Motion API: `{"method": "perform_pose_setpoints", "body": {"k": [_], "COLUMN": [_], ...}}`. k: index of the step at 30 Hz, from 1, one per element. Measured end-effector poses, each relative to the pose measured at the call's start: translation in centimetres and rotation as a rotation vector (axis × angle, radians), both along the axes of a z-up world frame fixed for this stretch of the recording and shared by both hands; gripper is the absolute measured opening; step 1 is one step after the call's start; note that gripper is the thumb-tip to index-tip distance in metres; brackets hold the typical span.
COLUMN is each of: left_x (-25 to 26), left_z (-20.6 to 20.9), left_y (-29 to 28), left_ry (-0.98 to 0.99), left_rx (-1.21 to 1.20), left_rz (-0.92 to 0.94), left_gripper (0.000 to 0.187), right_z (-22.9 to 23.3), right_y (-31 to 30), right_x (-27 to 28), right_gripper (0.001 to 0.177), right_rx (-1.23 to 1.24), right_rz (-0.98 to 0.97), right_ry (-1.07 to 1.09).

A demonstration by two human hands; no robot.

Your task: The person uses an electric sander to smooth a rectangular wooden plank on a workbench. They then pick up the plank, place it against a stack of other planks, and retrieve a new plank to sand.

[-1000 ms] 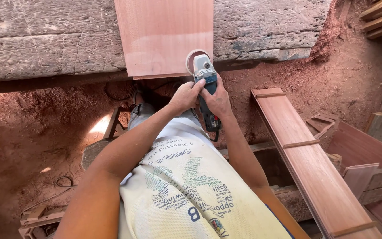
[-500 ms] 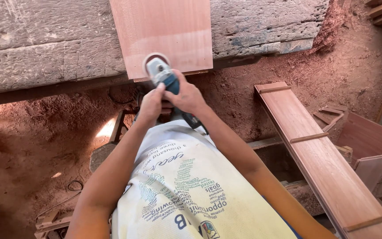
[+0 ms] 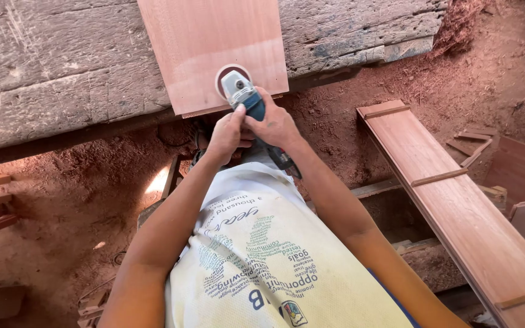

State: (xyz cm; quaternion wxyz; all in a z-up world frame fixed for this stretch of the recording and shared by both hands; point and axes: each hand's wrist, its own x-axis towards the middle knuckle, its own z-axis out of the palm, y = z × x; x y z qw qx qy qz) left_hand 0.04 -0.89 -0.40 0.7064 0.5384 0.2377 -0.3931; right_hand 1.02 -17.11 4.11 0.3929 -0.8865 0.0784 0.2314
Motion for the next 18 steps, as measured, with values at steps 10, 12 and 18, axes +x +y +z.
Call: {"method": "perform_pose_setpoints", "body": {"k": [10, 12, 18], "left_x": [1.3, 1.4, 1.9], "left_z": [1.0, 1.0, 2.0], "left_y": [-4.7, -5.3, -7.1], "left_ry": [0.021, 0.032, 0.029], "left_rx": [-0.041, -0.044, -0.06], "left_rz": [-0.127, -0.137, -0.19], "left_gripper": [0.047, 0.047, 0.049], "right_z": [0.3, 0.3, 1.3], "right_y": [-4.9, -5.6, -7.3], "right_x": [-0.7, -0.8, -0.7], "right_gripper": [0.082, 0.084, 0.085], "right_rx": [0.014, 0.022, 0.007], "right_rz": [-0.108, -0.117, -0.148], "right_ry": [-0.017, -0.021, 0.077]}}
